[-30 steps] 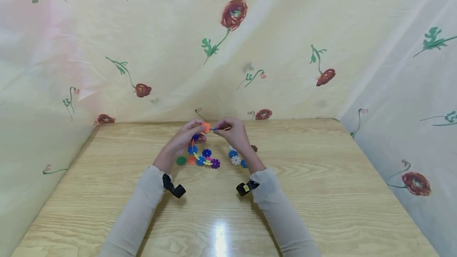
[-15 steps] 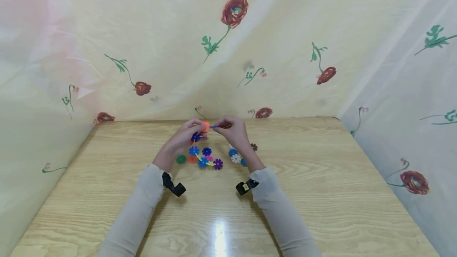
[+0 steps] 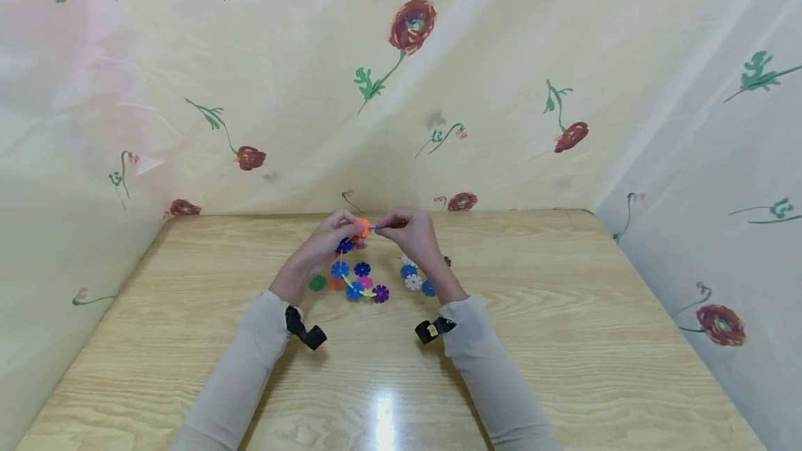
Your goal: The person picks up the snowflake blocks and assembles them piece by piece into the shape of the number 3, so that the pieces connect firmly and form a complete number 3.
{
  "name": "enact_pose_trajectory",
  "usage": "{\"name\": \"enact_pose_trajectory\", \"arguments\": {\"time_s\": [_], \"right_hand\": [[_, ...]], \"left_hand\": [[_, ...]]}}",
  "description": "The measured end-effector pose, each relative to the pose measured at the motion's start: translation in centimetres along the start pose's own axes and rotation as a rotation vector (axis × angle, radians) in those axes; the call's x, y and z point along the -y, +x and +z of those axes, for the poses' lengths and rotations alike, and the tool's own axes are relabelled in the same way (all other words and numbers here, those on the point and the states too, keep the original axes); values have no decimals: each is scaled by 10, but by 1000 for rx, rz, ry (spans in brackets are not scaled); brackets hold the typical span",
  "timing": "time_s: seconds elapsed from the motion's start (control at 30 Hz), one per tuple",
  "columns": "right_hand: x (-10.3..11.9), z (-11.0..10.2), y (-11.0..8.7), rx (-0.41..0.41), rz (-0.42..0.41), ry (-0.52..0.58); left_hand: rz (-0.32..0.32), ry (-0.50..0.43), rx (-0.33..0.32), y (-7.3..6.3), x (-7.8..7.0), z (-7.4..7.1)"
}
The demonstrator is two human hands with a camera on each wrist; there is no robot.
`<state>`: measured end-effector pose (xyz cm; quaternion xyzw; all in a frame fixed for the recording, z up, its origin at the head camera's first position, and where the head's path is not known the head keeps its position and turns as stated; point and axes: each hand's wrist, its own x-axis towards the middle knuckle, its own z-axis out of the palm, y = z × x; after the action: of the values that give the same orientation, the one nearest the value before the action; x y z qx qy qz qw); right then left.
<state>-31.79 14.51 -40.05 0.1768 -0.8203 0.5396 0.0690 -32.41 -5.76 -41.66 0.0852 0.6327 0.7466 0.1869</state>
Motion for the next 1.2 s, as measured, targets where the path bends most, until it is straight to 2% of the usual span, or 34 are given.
{"name": "enact_pose_trajectory", "arguments": {"time_s": [0.17, 0.37, 0.5, 0.73, 0.93, 1.2], "right_hand": [[-1, 3, 0, -21, -45, 13], [-2, 4, 0, -33, -81, 0], [-1, 5, -1, -56, -90, -4], [-3, 7, -1, -76, -117, 26], [-4, 6, -1, -35, -58, 17], [-4, 5, 1, 73, 28, -49]], "left_hand": [[9, 16, -10, 0, 0, -1], [8, -11, -14, 0, -2, -1], [22, -29, -20, 0, -2, 1], [62, -7, -20, 0, -2, 4], [57, 32, -5, 1, -1, 1], [3, 67, -45, 2, 3, -4]]}}
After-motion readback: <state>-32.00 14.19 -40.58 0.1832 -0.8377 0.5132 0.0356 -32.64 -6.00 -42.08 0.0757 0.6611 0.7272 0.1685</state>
